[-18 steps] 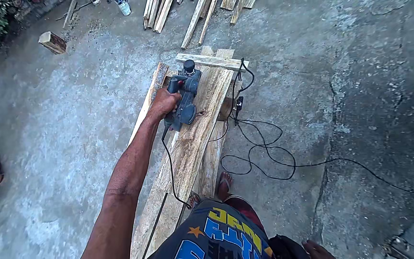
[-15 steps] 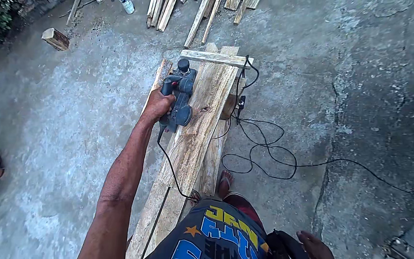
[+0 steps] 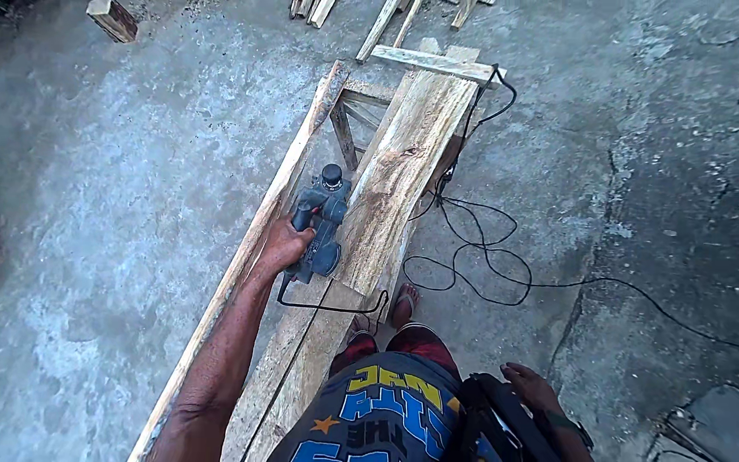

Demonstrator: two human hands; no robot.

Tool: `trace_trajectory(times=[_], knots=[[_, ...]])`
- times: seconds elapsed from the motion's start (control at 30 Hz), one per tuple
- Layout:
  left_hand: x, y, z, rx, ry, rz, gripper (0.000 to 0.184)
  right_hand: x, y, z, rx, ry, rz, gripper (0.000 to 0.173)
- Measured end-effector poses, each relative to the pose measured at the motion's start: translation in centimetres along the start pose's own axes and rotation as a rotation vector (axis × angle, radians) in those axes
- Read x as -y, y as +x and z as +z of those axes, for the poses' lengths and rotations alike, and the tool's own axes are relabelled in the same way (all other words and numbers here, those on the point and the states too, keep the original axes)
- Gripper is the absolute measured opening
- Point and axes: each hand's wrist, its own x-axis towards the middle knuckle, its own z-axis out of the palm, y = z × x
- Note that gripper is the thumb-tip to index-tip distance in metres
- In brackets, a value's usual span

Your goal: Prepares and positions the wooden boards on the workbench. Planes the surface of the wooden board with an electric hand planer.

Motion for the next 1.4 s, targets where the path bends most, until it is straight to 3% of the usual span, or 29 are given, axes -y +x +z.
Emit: trace_trajectory(times=[0.17,0.4,1.4], knots=[[1.9,-1.5,1.5,0.072,0.046,-0.052,0.019,0.6,-0.7,0.9,0.012,-0.018,0.007,0.042],[1.8,1.3,3.1,0.106,0.062,-0.04,0.021,1.2,-0.8,0.9,0.001,-0.004,0.025,0.043],[-7.8,16.5,8.6,0.082,0.024,0.048,0.018,4.2,4.0,-3.8,0.011,0.037,0.092,0.045]])
